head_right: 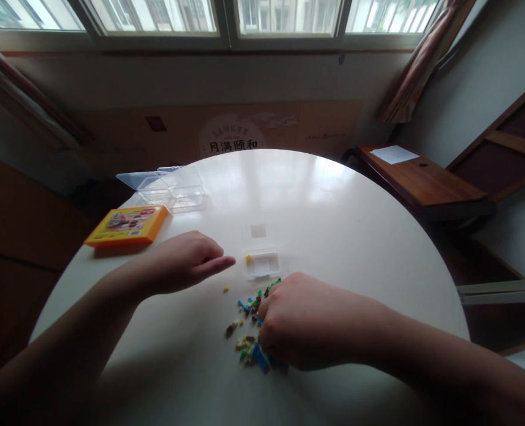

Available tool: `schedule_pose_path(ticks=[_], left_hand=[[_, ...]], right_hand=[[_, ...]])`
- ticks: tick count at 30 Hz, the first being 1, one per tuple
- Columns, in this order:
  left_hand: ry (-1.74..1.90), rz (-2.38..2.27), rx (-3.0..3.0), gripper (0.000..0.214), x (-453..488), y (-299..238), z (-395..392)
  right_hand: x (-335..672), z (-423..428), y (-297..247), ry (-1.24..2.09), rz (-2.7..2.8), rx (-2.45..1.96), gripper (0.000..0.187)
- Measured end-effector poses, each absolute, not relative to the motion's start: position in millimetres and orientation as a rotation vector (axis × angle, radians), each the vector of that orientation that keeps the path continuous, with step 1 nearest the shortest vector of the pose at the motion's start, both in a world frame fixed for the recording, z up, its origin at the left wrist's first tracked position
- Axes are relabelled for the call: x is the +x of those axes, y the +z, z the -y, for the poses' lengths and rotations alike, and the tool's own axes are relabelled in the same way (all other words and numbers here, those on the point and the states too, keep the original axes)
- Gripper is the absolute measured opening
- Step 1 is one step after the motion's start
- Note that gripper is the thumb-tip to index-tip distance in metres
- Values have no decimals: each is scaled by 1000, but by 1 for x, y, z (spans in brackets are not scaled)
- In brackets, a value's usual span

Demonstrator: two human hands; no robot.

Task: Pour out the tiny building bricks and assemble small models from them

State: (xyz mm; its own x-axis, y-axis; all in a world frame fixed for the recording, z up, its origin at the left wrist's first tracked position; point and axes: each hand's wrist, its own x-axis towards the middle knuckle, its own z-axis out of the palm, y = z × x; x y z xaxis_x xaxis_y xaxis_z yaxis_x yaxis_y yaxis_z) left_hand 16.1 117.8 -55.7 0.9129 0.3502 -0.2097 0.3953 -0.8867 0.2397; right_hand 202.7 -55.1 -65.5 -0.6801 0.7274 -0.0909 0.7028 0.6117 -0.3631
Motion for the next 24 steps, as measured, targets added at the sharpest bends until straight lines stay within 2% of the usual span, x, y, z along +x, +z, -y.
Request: schedule_pose_path(ticks=[16,24], left_hand=[[-142,-653,2790,63,17,-59,-125],[-208,-656,2807,55,13,-67,-125]], right_hand=[[203,53,-66,595,2750,-1234,21],[210,50,-62,612,2700,-1290,18]])
